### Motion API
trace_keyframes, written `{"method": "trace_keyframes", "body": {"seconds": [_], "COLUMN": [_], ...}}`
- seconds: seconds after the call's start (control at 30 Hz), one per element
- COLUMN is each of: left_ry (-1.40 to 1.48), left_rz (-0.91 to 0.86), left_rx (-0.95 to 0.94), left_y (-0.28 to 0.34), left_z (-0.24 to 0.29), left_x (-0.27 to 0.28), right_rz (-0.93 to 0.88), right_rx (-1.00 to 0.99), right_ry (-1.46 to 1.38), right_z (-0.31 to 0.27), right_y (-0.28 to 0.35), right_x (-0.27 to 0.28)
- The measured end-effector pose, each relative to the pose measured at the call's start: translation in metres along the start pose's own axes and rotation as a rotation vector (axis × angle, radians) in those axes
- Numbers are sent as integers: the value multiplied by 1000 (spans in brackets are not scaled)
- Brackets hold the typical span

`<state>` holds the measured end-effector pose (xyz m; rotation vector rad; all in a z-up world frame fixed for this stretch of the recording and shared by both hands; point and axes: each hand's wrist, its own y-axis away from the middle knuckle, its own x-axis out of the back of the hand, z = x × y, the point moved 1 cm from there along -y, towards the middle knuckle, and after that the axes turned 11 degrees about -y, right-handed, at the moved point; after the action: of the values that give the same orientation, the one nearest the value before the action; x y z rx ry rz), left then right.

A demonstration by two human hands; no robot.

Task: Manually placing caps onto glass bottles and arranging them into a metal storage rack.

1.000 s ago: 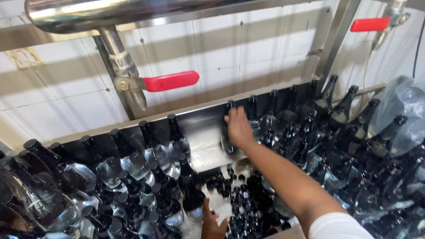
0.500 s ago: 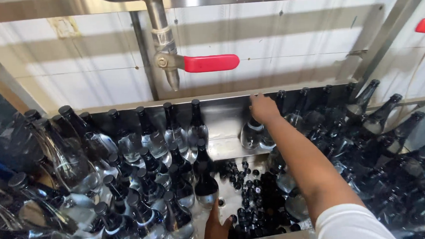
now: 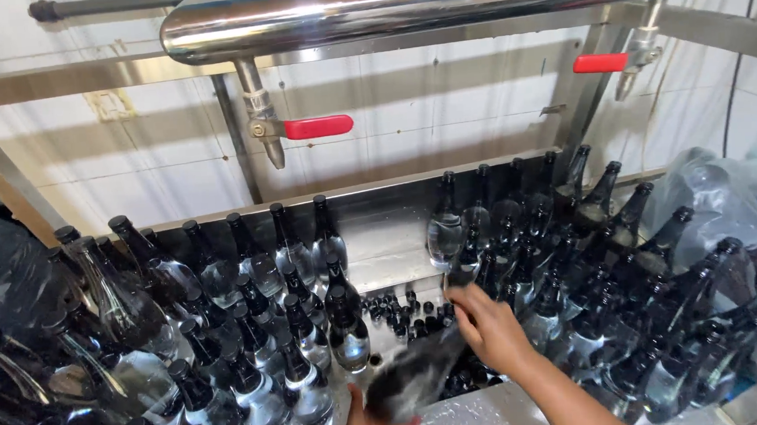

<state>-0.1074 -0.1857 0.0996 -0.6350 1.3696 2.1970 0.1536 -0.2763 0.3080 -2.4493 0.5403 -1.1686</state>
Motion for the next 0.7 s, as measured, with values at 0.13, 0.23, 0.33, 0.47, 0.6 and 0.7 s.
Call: {"method": "trace_keyframes", "body": {"seconds": [0.13,0.23,0.33,0.47,0.6,0.7], "left_ry": [-78,-586,-685,-1165,-370,-518], "left_rz": [285,418,399,327,337,476], "left_rx": [-543,-1025,-1037,-2024,-900,-344], "left_y": [-20,-8,43,22,110,101], "left_z": [-16,1,-1,13,32,58], "left_x": [40,81,74,74,1,18], "right_rz": [55,18,67,232,541,522], "right_rx": [-109,-778,-1113,-931,-523,-213], "right_ry": [-188,-567,-792,-619,-645,-223], "right_z": [14,29,47,47,49,33], "right_y": [60,87,109,98,104,102], "right_x": [-1,-11,-36,-36,-44,-42]}}
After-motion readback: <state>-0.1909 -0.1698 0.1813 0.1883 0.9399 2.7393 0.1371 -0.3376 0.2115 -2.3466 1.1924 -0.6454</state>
